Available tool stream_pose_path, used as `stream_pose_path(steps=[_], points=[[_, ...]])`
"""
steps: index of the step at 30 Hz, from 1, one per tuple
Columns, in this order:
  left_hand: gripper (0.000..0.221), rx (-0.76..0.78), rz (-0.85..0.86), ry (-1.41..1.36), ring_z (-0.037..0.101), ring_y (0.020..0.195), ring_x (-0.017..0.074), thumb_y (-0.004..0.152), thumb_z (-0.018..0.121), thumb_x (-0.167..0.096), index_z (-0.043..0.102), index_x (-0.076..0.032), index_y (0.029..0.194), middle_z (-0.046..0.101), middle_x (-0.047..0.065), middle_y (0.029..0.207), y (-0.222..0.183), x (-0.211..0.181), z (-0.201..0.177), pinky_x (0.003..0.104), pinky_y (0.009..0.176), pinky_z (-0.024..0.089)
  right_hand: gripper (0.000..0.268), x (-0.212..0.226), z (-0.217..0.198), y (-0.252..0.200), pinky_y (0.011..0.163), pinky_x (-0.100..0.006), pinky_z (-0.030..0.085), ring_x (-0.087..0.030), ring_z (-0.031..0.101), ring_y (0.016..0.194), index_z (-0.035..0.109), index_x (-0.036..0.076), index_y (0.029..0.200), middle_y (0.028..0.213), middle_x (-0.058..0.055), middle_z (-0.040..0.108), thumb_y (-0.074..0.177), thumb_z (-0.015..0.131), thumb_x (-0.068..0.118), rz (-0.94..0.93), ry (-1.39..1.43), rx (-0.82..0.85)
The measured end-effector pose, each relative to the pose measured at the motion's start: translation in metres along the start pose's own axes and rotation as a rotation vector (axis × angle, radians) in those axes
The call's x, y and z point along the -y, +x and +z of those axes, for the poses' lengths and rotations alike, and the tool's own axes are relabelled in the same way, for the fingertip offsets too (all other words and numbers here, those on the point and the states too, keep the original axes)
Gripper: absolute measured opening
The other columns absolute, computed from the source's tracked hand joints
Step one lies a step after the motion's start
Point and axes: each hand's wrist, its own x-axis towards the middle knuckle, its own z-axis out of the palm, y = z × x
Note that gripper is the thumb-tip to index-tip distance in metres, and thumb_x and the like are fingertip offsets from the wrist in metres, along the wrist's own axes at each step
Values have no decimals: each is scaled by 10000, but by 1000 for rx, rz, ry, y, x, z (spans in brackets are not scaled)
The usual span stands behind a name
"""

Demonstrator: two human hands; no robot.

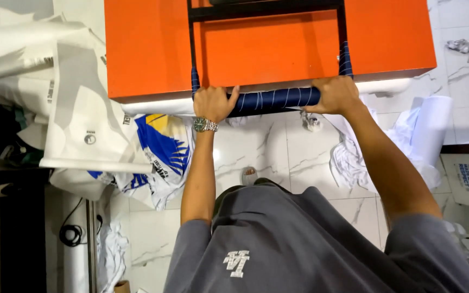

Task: Operating a heat press machine to transfer designs from printed sheets onto fabric.

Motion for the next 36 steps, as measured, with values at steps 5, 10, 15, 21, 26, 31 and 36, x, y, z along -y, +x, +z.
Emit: stream_pose_path(steps=[5, 10, 15, 21, 26, 31, 36], points=[[753, 42, -16, 17, 754, 646, 361, 948, 377, -725, 748, -157, 620, 691, 133, 570, 6, -4, -6, 426, 590, 535, 723, -1, -11, 3, 707, -365, 596, -211, 758, 780, 692, 303, 986, 828, 45, 757, 632, 569, 922, 20, 44, 12], [788, 178, -53, -29, 761, 694, 373, 940, 355, -717, 777, -101, 688, 709, 168, 616, 8, -10, -21, 425, 651, 560, 748, -4, 3, 6, 746, -401, 607, -237, 772, 812, 707, 303, 1042, 855, 15, 783, 587, 617, 890, 58, 96, 102], [780, 185, -36, -14, 763, 718, 376, 942, 329, -718, 777, -138, 677, 718, 170, 632, 10, -8, -16, 413, 695, 562, 686, 0, -20, 9, 761, -387, 606, -227, 765, 836, 682, 295, 1003, 866, 30, 774, 591, 652, 843, 58, 154, 110], [774, 166, -59, -28, 760, 742, 386, 937, 338, -726, 781, -144, 684, 719, 179, 643, 6, -12, -18, 427, 745, 561, 665, 2, -30, 7, 763, -392, 608, -231, 761, 842, 679, 275, 1005, 862, 10, 768, 622, 658, 818, 40, 180, 116], [787, 211, -84, -13, 764, 785, 378, 931, 321, -730, 787, -134, 713, 735, 181, 684, 7, -16, -26, 428, 763, 559, 652, 4, -31, 8, 771, -400, 604, -242, 760, 843, 694, 272, 1005, 856, -2, 770, 619, 676, 797, 44, 190, 130], [752, 208, -97, -31, 760, 798, 401, 940, 341, -674, 793, -110, 730, 743, 204, 707, 6, -15, -25, 433, 787, 566, 640, 6, -39, 10, 774, -410, 601, -267, 754, 850, 685, 253, 989, 849, -20, 765, 632, 672, 785, 70, 234, 173], [755, 244, -116, 13, 765, 817, 382, 922, 317, -708, 802, -155, 753, 752, 184, 730, 9, -19, -25, 435, 770, 568, 679, -1, -22, 12, 757, -411, 598, -266, 756, 836, 680, 268, 975, 832, -19, 755, 617, 642, 844, 48, 226, 142]])
